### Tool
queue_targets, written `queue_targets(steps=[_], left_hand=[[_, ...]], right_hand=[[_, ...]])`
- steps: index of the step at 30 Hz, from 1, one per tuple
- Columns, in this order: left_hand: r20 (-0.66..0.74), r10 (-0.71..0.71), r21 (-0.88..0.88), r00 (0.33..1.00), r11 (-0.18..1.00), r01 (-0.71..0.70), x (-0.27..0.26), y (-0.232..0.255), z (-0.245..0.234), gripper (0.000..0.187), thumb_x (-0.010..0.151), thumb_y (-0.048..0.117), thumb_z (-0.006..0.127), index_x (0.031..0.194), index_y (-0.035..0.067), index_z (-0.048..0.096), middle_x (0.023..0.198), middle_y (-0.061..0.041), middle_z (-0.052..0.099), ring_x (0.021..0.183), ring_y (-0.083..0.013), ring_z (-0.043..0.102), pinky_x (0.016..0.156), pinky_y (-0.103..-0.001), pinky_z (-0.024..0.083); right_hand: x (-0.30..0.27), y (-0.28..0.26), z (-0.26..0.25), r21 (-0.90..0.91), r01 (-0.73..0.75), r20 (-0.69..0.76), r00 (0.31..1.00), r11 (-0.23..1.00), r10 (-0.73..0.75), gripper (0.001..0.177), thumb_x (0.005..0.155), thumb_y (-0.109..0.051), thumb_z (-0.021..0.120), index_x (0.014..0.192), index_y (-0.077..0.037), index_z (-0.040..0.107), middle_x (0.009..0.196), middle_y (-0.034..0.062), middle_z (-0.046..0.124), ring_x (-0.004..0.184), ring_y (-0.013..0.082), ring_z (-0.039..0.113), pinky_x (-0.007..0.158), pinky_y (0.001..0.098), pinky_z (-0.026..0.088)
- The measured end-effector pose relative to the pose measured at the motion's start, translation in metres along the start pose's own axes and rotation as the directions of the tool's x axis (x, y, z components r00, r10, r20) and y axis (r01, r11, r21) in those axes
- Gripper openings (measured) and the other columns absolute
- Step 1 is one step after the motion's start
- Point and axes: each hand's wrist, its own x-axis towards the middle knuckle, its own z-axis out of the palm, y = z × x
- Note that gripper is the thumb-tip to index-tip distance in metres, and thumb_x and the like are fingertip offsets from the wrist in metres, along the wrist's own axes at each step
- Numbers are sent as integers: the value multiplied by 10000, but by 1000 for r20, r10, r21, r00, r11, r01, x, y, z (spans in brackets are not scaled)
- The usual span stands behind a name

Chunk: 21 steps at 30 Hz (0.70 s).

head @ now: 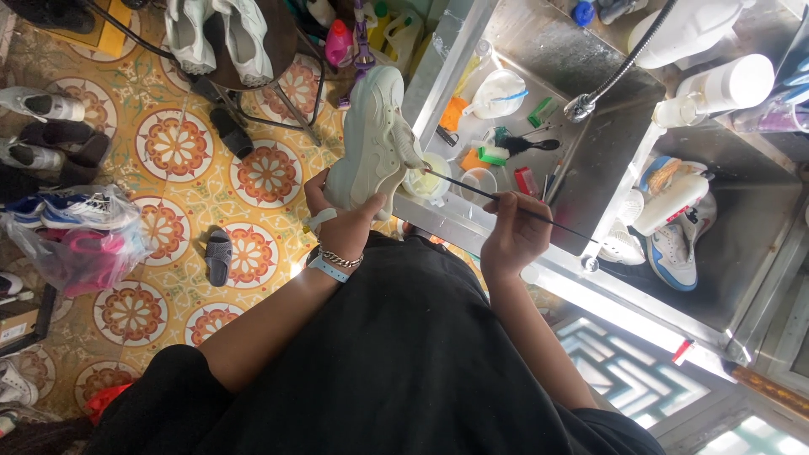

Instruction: The person holds a white sneaker and uses a small brush to apply a white cleaning paste to the upper and side panels. They repeatedly dip the brush into a container of paste and spread it across the shoe surface, focusing on the toe box and side areas.

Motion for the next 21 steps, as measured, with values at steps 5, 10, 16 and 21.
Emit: queue_targets(steps=[5,10,16,21], left_hand=[[23,-40,17,999,999,40,1,14,-6,1138,750,418,1160,1661,192,517,1544,-213,618,1498,-450,677,1218,-677,618],[33,-37,7,999,999,37,10,4,-8,1147,750,435,1159,1665,189,513,1542,-214,612,1485,-466,679,1189,-705,626],[-24,-54,4,998,999,55,19,-17,-12,1168,706,418,1156,1677,159,562,1600,-212,628,1592,-494,627,1269,-725,550],[43,-24,30,999,999,23,17,-17,-27,1115,740,357,1105,1696,162,566,1651,-200,601,1662,-478,576,1344,-707,489]], right_hand=[[3,-13,11,48,2,32,999,999,-4,97,1219,34,792,1141,31,733,937,204,847,743,255,845,678,364,706],[6,-8,12,16,28,-2,1000,999,-28,109,1227,44,788,1143,35,719,922,202,830,729,254,822,663,359,687],[1,31,7,-104,-60,-38,998,993,57,111,1262,-15,792,1165,-21,737,901,139,837,741,224,820,672,336,650],[-19,80,21,-453,-46,210,965,890,157,115,1136,42,917,1088,-40,851,863,171,863,811,395,881,758,493,692]])
